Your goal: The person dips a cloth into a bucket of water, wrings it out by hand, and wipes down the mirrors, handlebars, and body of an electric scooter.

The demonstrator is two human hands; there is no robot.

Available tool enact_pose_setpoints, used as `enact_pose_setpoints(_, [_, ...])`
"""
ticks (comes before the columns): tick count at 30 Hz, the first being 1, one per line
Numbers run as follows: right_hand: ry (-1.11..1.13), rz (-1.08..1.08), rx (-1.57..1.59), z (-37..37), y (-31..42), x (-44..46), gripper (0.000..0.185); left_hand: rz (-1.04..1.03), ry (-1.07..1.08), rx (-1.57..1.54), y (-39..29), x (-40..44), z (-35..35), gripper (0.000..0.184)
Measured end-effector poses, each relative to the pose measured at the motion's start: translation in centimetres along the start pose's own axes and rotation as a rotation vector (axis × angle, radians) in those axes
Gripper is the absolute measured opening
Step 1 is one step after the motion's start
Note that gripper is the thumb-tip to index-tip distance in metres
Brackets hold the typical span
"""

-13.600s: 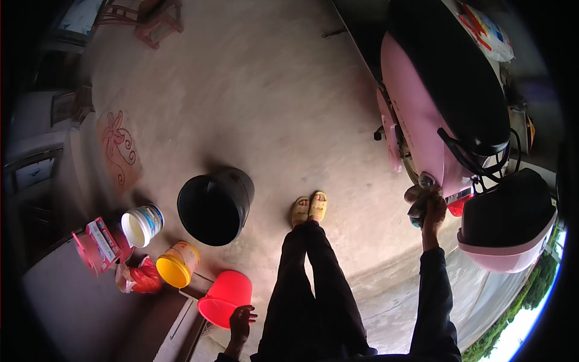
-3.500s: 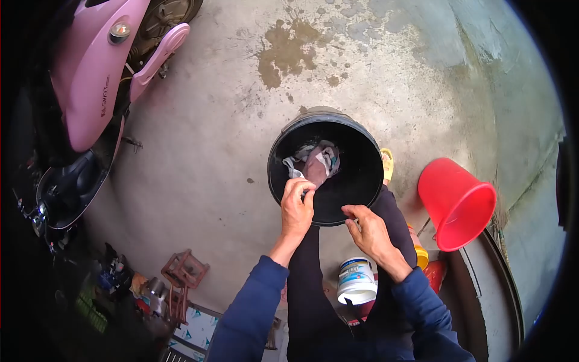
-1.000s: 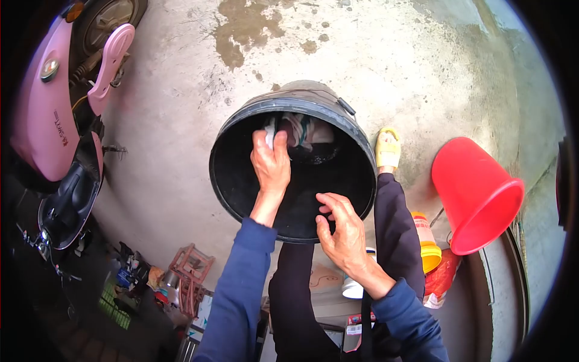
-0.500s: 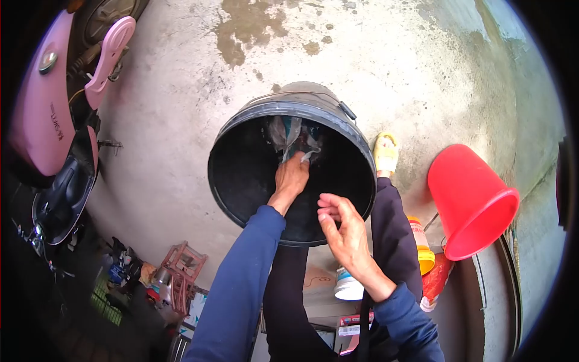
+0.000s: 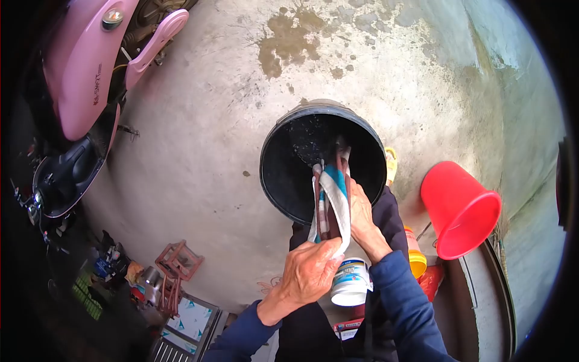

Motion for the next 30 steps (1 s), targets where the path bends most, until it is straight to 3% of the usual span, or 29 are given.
enact_pose_setpoints(1, [0.043,-0.057,0.028,0.9,0.6,0.4,0.031,-0.018,0.001,-0.015,-0.8,-0.5,-0.2,0.021])
enact_pose_setpoints(2, [-0.105,0.104,0.053,0.7,0.4,0.5,0.026,-0.014,0.008,-0.012,-1.7,-1.1,-0.2,0.022])
enact_pose_setpoints(4, [-0.137,0.132,0.303,0.2,0.8,0.4,0.026,-0.002,0.000,-0.065,-2.4,-2.1,-0.2,0.022])
enact_pose_setpoints(6, [-0.042,0.053,0.626,-0.1,1.3,0.2,0.026,0.006,-0.015,-0.085,-2.6,-2.9,0.1,0.022])
enact_pose_setpoints(10, [0.185,-0.230,1.590,-0.8,3.8,0.9,0.026,-0.032,-0.079,-0.258,-2.4,-4.1,0.4,0.027])
enact_pose_setpoints(12, [0.184,-0.328,1.825,-1.1,3.8,1.8,0.027,0.032,-0.122,-0.405,-1.9,-4.3,1.2,0.027])
enact_pose_setpoints(13, [0.157,-0.354,1.846,-1.4,2.9,2.3,0.027,0.104,-0.129,-0.474,-1.2,-4.7,1.6,0.026])
enact_pose_setpoints(14, [0.158,-0.312,1.567,-2.9,-1.4,2.8,0.030,0.098,-0.224,-0.459,-0.8,-4.7,2.2,0.027])
enact_pose_setpoints(18, [-0.009,-0.262,1.445,-0.2,-0.7,3.6,0.068,0.258,-0.655,-0.616,6.0,-3.9,3.0,0.035])
enact_pose_setpoints(21, [-0.048,-0.703,1.231,-2.1,-3.9,4.5,0.093,0.404,-0.717,-0.614,13.0,-1.4,3.7,0.031])
enact_pose_setpoints(22, [-0.058,-0.777,1.209,-2.5,-4.4,4.7,0.102,0.323,-0.712,-0.403,14.7,0.1,3.3,0.029])
enact_pose_setpoints(23, [-0.068,-0.791,1.015,-2.9,-5.0,4.8,0.093,0.247,-0.702,-0.192,16.1,1.4,2.4,0.027])
enact_pose_setpoints(25, [-0.043,-0.613,0.704,-5.3,-9.1,5.2,0.079,0.259,-0.572,-0.181,19.1,3.6,0.4,0.023])
enact_pose_setpoints(27, [0.054,-0.636,0.792,-4.6,-7.8,4.9,0.075,0.318,-0.469,-0.082,18.7,5.2,-0.7,0.018])
enact_pose_setpoints(30, [0.263,-0.727,0.924,-1.7,-3.6,4.1,0.075,0.143,-0.357,-0.031,13.1,5.1,-2.2,0.011])
Point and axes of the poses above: each hand's wrist, its own x-axis towards the middle knuckle, its own z-axis out of the back of the hand, y = z × x, the point moved 2 cm from there along x, towards the middle knuckle, and after that the axes turned 10 degrees about -x, right-handed, at the moved point
